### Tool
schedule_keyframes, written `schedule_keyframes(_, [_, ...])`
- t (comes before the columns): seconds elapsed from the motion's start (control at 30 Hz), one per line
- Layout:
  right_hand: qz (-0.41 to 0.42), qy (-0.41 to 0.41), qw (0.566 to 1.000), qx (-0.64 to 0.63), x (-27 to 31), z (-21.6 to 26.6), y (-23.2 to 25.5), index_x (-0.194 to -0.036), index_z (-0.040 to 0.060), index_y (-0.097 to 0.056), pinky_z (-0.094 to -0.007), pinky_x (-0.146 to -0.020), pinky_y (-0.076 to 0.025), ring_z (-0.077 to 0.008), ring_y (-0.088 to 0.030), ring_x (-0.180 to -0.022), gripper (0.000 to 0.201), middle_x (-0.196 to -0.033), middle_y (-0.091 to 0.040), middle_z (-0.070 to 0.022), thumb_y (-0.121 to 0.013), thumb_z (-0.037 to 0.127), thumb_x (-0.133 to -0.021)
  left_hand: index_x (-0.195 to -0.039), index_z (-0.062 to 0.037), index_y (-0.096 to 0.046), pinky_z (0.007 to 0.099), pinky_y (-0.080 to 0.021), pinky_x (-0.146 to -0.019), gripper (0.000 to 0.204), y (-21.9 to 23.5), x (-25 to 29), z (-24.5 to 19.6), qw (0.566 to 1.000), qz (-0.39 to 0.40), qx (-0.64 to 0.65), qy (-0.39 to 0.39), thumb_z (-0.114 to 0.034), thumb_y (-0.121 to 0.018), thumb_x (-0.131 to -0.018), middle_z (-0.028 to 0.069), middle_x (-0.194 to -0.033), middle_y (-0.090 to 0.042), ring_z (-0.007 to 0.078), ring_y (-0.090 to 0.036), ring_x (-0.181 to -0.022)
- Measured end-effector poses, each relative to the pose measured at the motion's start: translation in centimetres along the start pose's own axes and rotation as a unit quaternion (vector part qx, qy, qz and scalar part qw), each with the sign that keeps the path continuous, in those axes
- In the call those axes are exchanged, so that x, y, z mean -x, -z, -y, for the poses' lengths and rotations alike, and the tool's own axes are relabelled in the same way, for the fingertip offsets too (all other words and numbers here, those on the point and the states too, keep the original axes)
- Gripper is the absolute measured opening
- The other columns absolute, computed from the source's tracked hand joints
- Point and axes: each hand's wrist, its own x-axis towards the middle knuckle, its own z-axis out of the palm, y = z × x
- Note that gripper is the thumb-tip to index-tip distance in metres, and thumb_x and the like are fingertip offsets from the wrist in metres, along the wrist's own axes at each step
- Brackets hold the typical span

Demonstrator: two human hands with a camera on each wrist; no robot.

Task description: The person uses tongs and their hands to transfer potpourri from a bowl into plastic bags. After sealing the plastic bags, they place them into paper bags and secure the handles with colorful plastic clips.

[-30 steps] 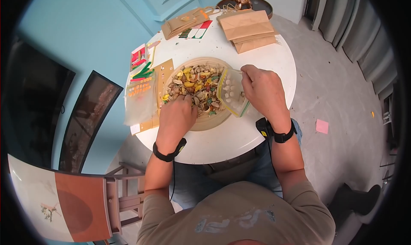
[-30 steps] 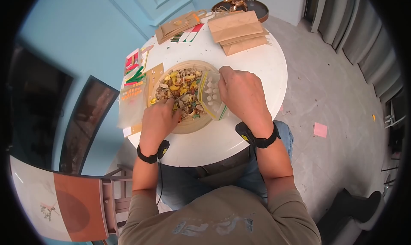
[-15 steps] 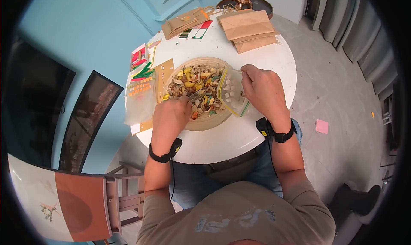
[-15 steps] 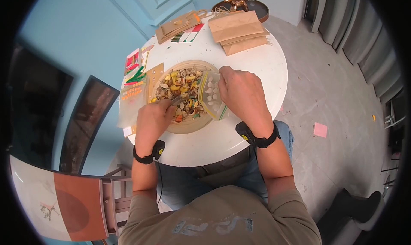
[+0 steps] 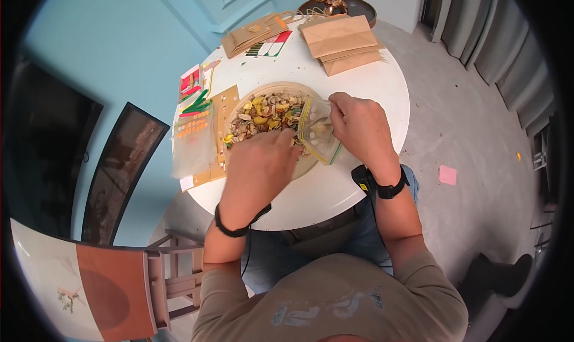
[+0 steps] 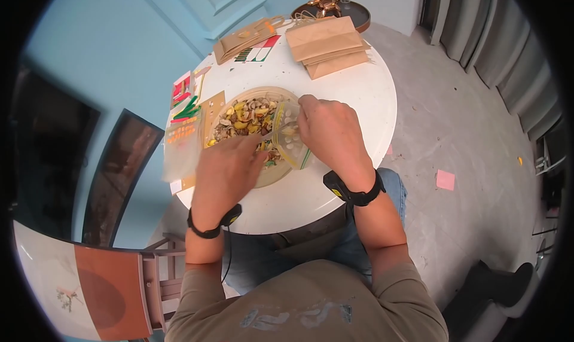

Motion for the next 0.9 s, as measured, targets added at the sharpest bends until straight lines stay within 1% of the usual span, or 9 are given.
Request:
schedule_keyframes(0.1, [-0.002, -0.006, 1.0, -0.006, 0.0, 0.0, 0.3, -0.1, -0.0023, -0.078, -0.0519, -0.073, -0.061, -0.0445, -0.076, -0.075, 0.015, -0.079, -0.075, -0.0248, -0.069, 0.01, -0.102, -0.117, -0.0046, -0.079, 0.0506, -0.06, -0.074, 0.031, -0.8, -0.7, -0.2, 1.0, 0.015, 0.003, -0.013, -0.022, -0.088, -0.093, 0.0169, -0.098, -0.079, 0.0381, -0.077, -0.088])
schedule_keyframes(0.2, [-0.01, -0.006, 1.0, -0.004, 0.0, -0.3, 0.6, -0.102, -0.0023, -0.078, -0.0519, -0.074, -0.061, -0.0443, -0.076, -0.075, 0.015, -0.08, -0.076, -0.0245, -0.07, 0.01, -0.102, -0.12, -0.0041, -0.08, 0.0496, -0.061, -0.076, 0.035, 0.7, 0.0, 0.5, 0.999, -0.007, 0.003, 0.032, -0.023, -0.089, -0.092, 0.0184, -0.102, -0.08, 0.0391, -0.077, -0.088])
schedule_keyframes(0.3, [-0.012, -0.005, 1.0, -0.003, 0.0, -0.5, 0.7, -0.104, -0.0021, -0.079, -0.0519, -0.074, -0.061, -0.0442, -0.076, -0.076, 0.015, -0.081, -0.076, -0.0242, -0.07, 0.01, -0.103, -0.121, -0.0037, -0.081, 0.0495, -0.061, -0.078, 0.036, 1.6, 1.4, 2.6, 0.995, 0.006, -0.017, 0.095, -0.023, -0.089, -0.092, 0.0196, -0.103, -0.08, 0.0414, -0.078, -0.089])
schedule_keyframes(0.33, [-0.012, -0.006, 1.0, -0.004, 0.1, -0.6, 0.7, -0.104, -0.002, -0.079, -0.0518, -0.074, -0.061, -0.0441, -0.076, -0.076, 0.015, -0.081, -0.076, -0.0242, -0.069, 0.01, -0.103, -0.111, -0.0012, -0.076, 0.052, -0.06, -0.073, 0.031, 1.7, 1.7, 3.3, 0.995, 0.012, -0.025, 0.097, -0.023, -0.087, -0.093, 0.0185, -0.093, -0.077, 0.043, -0.076, -0.085])
schedule_keyframes(0.43, [-0.011, -0.005, 1.0, -0.004, 0.1, -0.6, 0.8, -0.105, -0.0016, -0.079, -0.0517, -0.074, -0.062, -0.0439, -0.076, -0.076, 0.015, -0.081, -0.077, -0.0241, -0.069, 0.01, -0.103, -0.109, -0.0009, -0.076, 0.0516, -0.061, -0.074, 0.03, 1.6, 3.2, 5.3, 0.986, 0.075, -0.09, 0.116, -0.024, -0.087, -0.093, 0.0197, -0.092, -0.077, 0.0427, -0.077, -0.086])
schedule_keyframes(0.53, [-0.012, -0.003, 1.0, -0.001, 0.1, -0.5, 0.8, -0.104, -0.0015, -0.079, -0.0516, -0.075, -0.061, -0.0439, -0.076, -0.076, 0.015, -0.081, -0.077, -0.024, -0.069, 0.01, -0.103, -0.117, -0.0024, -0.082, 0.0501, -0.062, -0.077, 0.035, 1.0, 4.3, 6.1, 0.976, 0.115, -0.114, 0.146, -0.026, -0.087, -0.092, 0.0208, -0.1, -0.081, 0.0415, -0.079, -0.088])
schedule_keyframes(0.63, [-0.01, 0.001, 1.0, 0.002, 0.2, -0.3, 0.7, -0.104, -0.0014, -0.078, -0.0516, -0.075, -0.061, -0.044, -0.076, -0.076, 0.015, -0.081, -0.076, -0.024, -0.069, 0.01, -0.103, -0.113, -0.0018, -0.081, 0.0507, -0.063, -0.077, 0.034, -0.6, 4.8, 6.7, 0.978, 0.092, -0.129, 0.133, -0.027, -0.088, -0.091, 0.0209, -0.097, -0.08, 0.0416, -0.079, -0.087])
schedule_keyframes(0.73, [-0.008, 0.005, 1.0, 0.002, 0.2, -0.1, 0.6, -0.103, -0.0017, -0.078, -0.0514, -0.074, -0.061, -0.044, -0.076, -0.076, 0.015, -0.08, -0.076, -0.0242, -0.069, 0.01, -0.103, -0.106, -0.0016, -0.078, 0.0511, -0.063, -0.075, 0.032, -2.2, 4.2, 6.9, 0.977, 0.09, -0.146, 0.128, -0.028, -0.088, -0.091, 0.0212, -0.093, -0.078, 0.0414, -0.079, -0.085])
schedule_keyframes(0.9, [-0.006, 0.0, 1.0, -0.001, 0.2, 0.0, 0.5, -0.102, -0.002, -0.078, -0.0509, -0.073, -0.061, -0.0436, -0.076, -0.075, 0.015, -0.08, -0.076, -0.0239, -0.069, 0.01, -0.103, -0.1, -0.0024, -0.075, 0.0522, -0.062, -0.072, 0.028, -3.9, 3.4, 7.3, 0.982, 0.074, -0.132, 0.109, -0.028, -0.085, -0.094, 0.0212, -0.087, -0.077, 0.0425, -0.077, -0.081])
